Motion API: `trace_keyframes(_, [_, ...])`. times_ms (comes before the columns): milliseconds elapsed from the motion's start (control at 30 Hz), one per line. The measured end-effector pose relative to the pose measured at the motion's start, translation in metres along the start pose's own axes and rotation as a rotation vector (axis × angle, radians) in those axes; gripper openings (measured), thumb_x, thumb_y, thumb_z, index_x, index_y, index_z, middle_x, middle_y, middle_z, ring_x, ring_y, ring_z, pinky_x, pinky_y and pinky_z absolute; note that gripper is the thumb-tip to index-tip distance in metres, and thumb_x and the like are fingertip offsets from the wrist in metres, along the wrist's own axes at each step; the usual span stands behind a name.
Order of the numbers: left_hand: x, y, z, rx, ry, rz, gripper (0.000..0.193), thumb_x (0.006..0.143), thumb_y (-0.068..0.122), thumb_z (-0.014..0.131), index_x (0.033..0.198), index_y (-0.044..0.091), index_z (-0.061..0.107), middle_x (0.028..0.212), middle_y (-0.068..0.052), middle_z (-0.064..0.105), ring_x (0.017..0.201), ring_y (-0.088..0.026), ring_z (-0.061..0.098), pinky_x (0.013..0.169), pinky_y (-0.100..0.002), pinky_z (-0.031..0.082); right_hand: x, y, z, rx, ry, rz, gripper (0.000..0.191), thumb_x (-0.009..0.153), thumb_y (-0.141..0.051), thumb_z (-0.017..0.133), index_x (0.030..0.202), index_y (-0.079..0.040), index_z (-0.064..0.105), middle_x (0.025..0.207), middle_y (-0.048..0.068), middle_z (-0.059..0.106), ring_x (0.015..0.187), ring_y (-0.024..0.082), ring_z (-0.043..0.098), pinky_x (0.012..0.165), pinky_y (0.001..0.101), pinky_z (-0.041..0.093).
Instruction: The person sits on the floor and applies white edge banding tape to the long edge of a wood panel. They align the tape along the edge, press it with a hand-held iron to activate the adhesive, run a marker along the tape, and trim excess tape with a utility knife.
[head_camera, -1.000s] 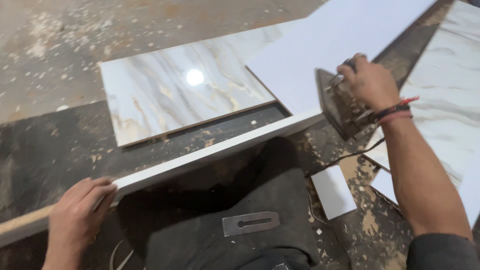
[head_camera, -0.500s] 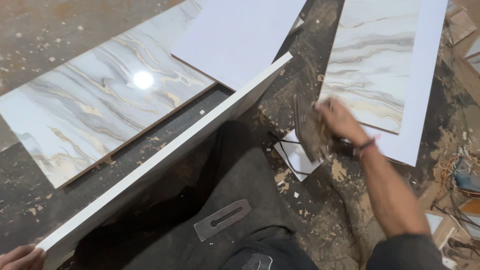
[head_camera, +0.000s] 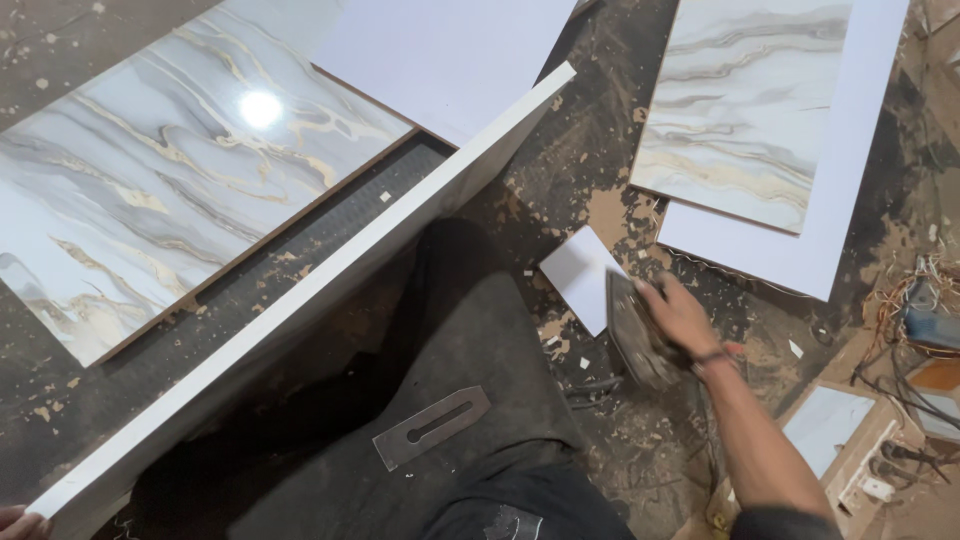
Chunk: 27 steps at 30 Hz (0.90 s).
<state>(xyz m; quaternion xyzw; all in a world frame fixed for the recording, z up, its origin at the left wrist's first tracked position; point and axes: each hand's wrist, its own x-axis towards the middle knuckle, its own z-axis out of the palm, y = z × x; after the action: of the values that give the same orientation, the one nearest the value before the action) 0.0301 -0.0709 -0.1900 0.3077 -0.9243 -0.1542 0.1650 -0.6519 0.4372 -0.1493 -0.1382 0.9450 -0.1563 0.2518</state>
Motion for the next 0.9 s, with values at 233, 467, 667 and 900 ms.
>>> trace_keyframes(233, [-0.016,0.0,-0.007,0.025,0.019,-0.019,0.016,0.086,0.013,0.079,0.098,0.007,0.071,0.098,-0.014,0.074,0.092,-0.024,0.076,0.085,-0.034,0.062,0.078,-0.075,0.046,0.009,0.101,-0.105,0.057,0.101,-0.054,0.053,0.121,-0.001,0.062,0.119,0.031,0.067,0.112,0.048,0.063,0.096,0.0531,0.048])
trace_keyframes(467, [0.003,0.021,-0.015,0.015,0.008,-0.029,0.016,0.086,0.013,0.079,0.099,0.007,0.071,0.098,-0.014,0.075,0.093,-0.024,0.076,0.086,-0.033,0.063,0.106,-0.109,0.012,-0.089,0.029,-0.144,0.054,0.099,-0.055,0.056,0.119,-0.005,0.063,0.115,0.026,0.069,0.112,0.045,0.065,0.095,0.0505,0.049])
trace_keyframes(667, [0.012,0.048,-0.041,0.034,0.046,-0.07,0.016,0.086,0.012,0.079,0.099,0.007,0.071,0.099,-0.014,0.075,0.094,-0.024,0.076,0.087,-0.033,0.063,0.129,-0.231,-0.096,0.365,0.512,-0.919,0.037,0.117,-0.034,0.049,0.114,-0.003,0.067,0.11,0.013,0.071,0.101,0.029,0.066,0.091,0.0397,0.053])
trace_keyframes(900, [0.046,0.098,-0.079,0.246,-0.18,-0.34,0.016,0.083,0.02,0.084,0.095,0.012,0.077,0.105,-0.007,0.078,0.093,-0.019,0.078,0.085,-0.031,0.062,0.149,-0.341,-0.079,-0.281,-0.181,-0.572,0.068,0.105,-0.06,0.039,0.099,-0.01,0.086,0.108,0.009,0.079,0.108,0.028,0.07,0.103,0.042,0.048])
